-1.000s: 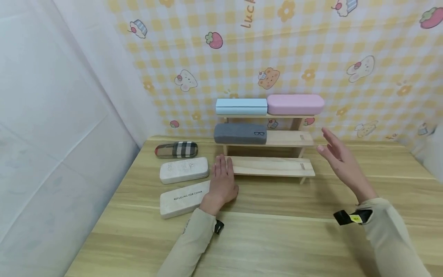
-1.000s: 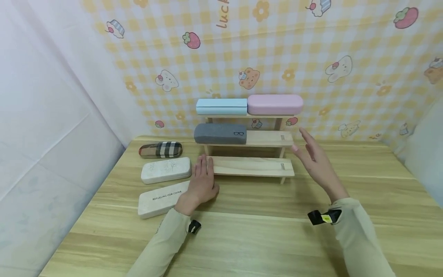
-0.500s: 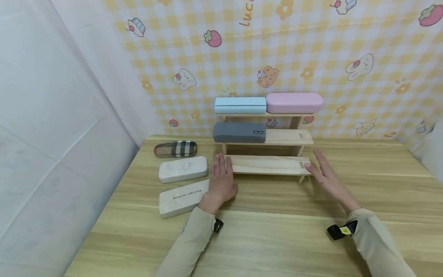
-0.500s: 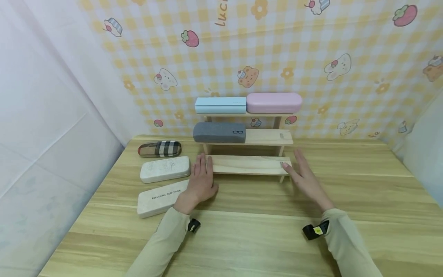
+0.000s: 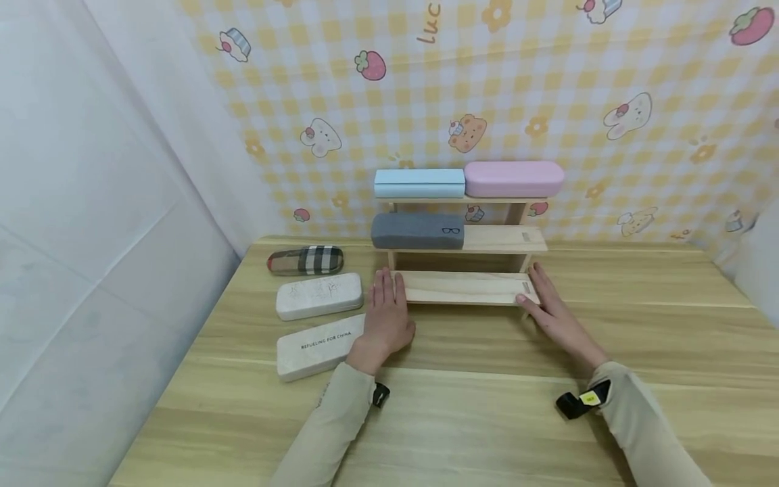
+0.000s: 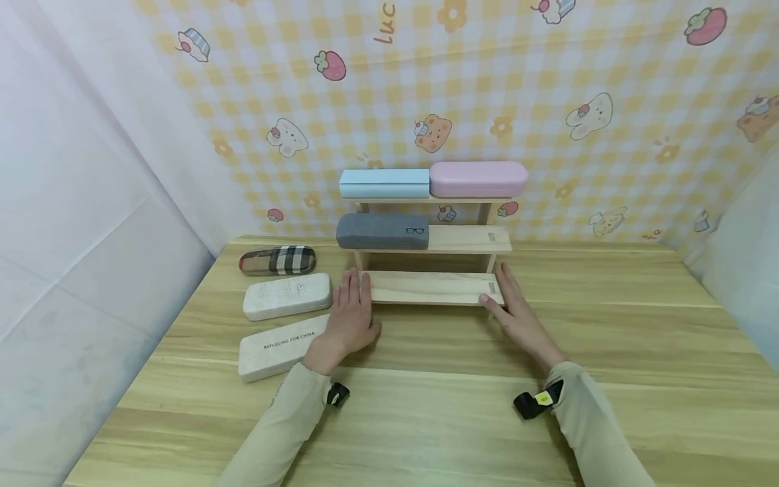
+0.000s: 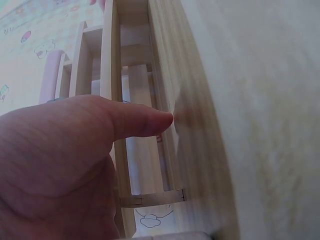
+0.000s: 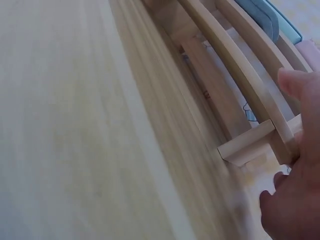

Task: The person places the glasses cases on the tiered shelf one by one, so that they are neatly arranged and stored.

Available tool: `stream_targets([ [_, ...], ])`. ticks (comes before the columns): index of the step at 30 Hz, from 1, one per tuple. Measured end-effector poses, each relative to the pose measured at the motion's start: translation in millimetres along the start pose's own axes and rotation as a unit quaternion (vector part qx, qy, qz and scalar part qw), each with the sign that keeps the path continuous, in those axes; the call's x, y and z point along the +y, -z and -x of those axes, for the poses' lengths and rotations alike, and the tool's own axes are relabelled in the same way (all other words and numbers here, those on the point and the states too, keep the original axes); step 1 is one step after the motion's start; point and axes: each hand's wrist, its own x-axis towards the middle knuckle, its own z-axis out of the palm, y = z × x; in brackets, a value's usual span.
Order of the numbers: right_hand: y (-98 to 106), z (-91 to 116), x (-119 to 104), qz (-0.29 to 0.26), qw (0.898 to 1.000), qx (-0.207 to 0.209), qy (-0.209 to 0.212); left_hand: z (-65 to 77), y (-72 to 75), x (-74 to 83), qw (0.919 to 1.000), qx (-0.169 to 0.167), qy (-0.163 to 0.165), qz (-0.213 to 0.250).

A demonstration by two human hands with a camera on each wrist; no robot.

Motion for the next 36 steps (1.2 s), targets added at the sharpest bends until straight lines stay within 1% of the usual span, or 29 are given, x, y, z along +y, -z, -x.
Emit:
stream_targets([
  [5, -4.0, 0.9, 4.1, 0.041, 0.999, 0.019, 0.018, 0.8, 1.4, -0.3, 0.9999, -0.001, -0.007, 0.012],
  [9, -3.8, 1.8, 5.1, 0.048, 0.998, 0.025, 0.022, -1.9, 3.7, -1.5, 0.9995, -0.015, -0.014, 0.022],
  [12, -3.4, 1.0, 5.1, 0.045, 0.998, 0.03, 0.022, -4.9, 8.4, -3.6, 0.9984, -0.028, -0.019, 0.045],
  [14, -4.0, -0.4, 4.7, 0.044, 0.998, 0.033, 0.025, -5.0, 12.2, -6.7, 0.9966, -0.034, -0.023, 0.072],
  [16, -5.2, -1.6, 4.2, 0.043, 0.998, 0.033, 0.027, -2.0, 16.0, -11.3, 0.9934, -0.041, -0.034, 0.101],
  [18, -6.4, -1.7, 4.6, 0.043, 0.998, 0.031, 0.026, 3.5, 20.2, -17.0, 0.9901, -0.056, -0.05, 0.119],
  [20, -6.7, -0.5, 5.4, 0.043, 0.998, 0.031, 0.023, 11.4, 25.1, -24.5, 0.9863, -0.065, -0.074, 0.133],
  [21, -6.5, 0.5, 5.8, 0.042, 0.998, 0.03, 0.021, 15.8, 28.0, -28.9, 0.9843, -0.068, -0.085, 0.139],
  [23, -7.4, 0.5, 6.5, 0.041, 0.999, 0.031, 0.019, 25.3, 34.0, -42.2, 0.9814, -0.058, -0.108, 0.147],
  [27, -7.8, 0.6, 5.7, 0.037, 0.999, 0.03, 0.019, 50.2, 44.4, -77.5, 0.9741, -0.017, -0.137, 0.179],
  [30, -7.6, 0.8, 5.1, 0.034, 0.999, 0.03, 0.02, 71.5, 47.8, -106.1, 0.9654, 0.009, -0.137, 0.222],
  [31, -7.5, 0.9, 5.1, 0.033, 0.999, 0.03, 0.02, 78.1, 47.7, -115.1, 0.9613, 0.018, -0.135, 0.24],
  [32, -7.4, 1.0, 5.2, 0.033, 0.999, 0.03, 0.02, 84.5, 47.2, -123.6, 0.9592, 0.027, -0.132, 0.249],
  [33, -7.4, 1.0, 5.4, 0.033, 0.999, 0.031, 0.02, 90.3, 46.0, -131.4, 0.9578, 0.036, -0.127, 0.255],
  [35, -7.5, 1.1, 5.6, 0.034, 0.999, 0.031, 0.018, 100.3, 41.9, -146.0, 0.958, 0.053, -0.121, 0.254],
  [36, -7.5, 1.1, 5.8, 0.036, 0.999, 0.031, 0.018, 104.7, 39.5, -152.6, 0.9603, 0.06, -0.116, 0.246],
])
